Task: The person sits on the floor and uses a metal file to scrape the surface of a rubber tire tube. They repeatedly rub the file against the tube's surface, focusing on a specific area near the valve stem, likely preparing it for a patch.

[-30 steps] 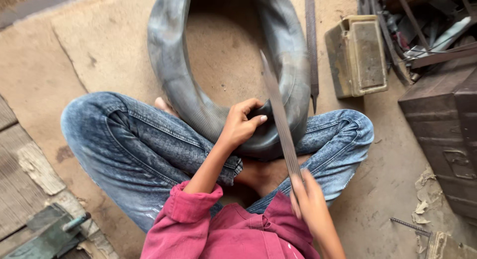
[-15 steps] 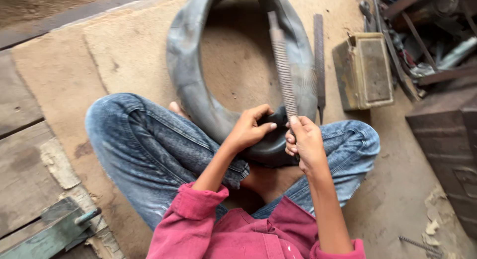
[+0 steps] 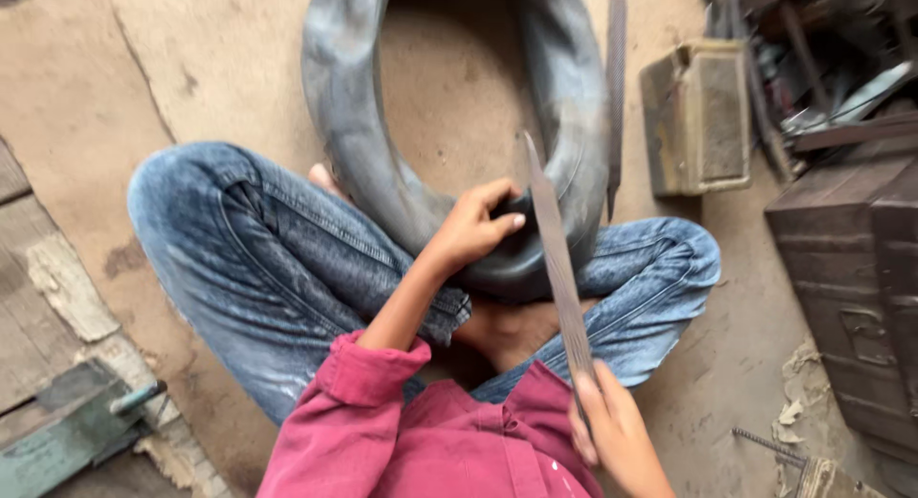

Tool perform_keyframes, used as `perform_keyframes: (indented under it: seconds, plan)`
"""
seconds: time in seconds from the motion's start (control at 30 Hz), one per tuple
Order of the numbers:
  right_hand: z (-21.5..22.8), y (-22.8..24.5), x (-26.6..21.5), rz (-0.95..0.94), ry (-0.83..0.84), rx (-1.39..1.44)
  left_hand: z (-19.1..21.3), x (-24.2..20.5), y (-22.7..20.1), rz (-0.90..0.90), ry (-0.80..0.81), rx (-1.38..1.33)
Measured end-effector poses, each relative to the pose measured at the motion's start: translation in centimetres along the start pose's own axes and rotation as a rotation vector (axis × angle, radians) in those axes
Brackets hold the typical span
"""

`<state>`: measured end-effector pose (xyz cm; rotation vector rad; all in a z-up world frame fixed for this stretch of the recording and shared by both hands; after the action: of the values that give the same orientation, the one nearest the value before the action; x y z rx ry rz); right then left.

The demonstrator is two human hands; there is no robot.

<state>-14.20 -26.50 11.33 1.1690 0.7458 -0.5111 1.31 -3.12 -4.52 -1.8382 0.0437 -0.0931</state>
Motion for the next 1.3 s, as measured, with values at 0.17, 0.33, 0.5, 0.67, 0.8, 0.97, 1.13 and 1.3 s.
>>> perform_keyframes:
  seconds: [0.17, 0.33, 0.5, 0.67, 0.8, 0.97, 1.13, 1.3]
  plan:
    - [-4.9, 7.6, 11.5, 0.304, 0.012, -0.100, 0.2, 0.1, 0.5, -0.051, 0.022, 0.082]
    - [-6.1, 9.3, 10.5, 0.246, 0.091, 0.300, -0.2, 0.7, 0.2, 0.032, 0.044, -0.082]
    - [-4.0, -0.2, 0.7, 0.288, -0.048, 0.193, 0.3, 0.1, -1.8, -0.039, 0.025, 0.075]
    - [-2.7, -3.1, 1.6, 0.041, 0.007, 0.195, -0.4, 0.0, -0.7, 0.001, 0.073, 0.053]
    - [-4.8, 5.0, 10.5, 0.082, 0.106, 0.225, 0.1, 0.3, -1.0, -0.031, 0.067, 0.015]
    - [-4.5, 10.9, 14.6, 0.097, 0.205, 0.321, 0.0, 0.2, -1.5, -0.046, 0.023, 0.178]
    - [-3.3, 1.0, 7.1, 0.174, 0.011, 0.256, -0.2, 0.6, -1.0, -0.015, -0.028, 0.197]
    - [0.5, -6.3, -0.1, -0.050, -0.014, 0.199, -0.2, 0.6, -1.0, 0.105, 0.028, 0.197]
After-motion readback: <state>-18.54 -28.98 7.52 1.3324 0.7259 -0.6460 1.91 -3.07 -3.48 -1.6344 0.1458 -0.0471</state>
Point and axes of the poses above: each hand's wrist, its own x-axis towards the middle knuckle, its own z-axis out of the back of the hand, y = z × x, the point moved 2 cm from there along x, towards the middle knuckle, and after that the axes turned 3 degrees about x, right-handed, at the moved point
